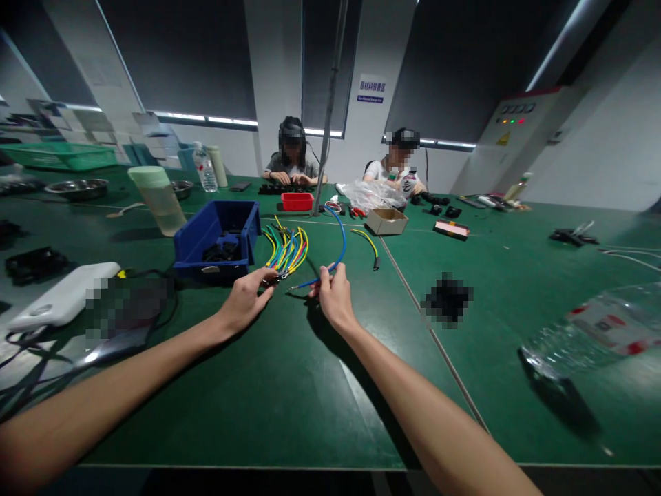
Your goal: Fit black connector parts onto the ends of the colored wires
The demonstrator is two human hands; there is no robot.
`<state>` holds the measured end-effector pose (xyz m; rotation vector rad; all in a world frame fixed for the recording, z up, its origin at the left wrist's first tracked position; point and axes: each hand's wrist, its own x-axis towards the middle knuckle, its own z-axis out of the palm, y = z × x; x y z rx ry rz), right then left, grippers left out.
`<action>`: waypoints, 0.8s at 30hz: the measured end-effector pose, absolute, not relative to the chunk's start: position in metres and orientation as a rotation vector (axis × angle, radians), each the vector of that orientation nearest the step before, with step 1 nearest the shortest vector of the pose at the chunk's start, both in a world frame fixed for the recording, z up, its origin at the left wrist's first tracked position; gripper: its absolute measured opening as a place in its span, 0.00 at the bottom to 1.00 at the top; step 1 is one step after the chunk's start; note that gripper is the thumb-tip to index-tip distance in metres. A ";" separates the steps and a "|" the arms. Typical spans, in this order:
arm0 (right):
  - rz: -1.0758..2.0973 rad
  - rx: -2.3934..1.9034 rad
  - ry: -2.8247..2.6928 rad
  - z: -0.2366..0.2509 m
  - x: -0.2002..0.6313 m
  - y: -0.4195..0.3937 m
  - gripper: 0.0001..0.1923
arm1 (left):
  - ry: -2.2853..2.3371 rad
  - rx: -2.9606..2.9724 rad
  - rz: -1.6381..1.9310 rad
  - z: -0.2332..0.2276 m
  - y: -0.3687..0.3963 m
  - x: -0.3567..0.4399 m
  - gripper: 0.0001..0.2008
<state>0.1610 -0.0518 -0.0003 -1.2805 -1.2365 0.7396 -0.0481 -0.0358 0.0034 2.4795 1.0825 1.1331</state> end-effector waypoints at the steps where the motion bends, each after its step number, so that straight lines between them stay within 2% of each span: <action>1: 0.738 -1.279 -1.232 0.000 0.160 -0.053 0.14 | 1.079 2.473 1.119 0.004 -0.036 -0.050 0.11; 24: 0.764 -1.199 -1.068 0.000 0.153 -0.067 0.16 | 1.118 2.455 1.031 0.005 -0.037 -0.054 0.13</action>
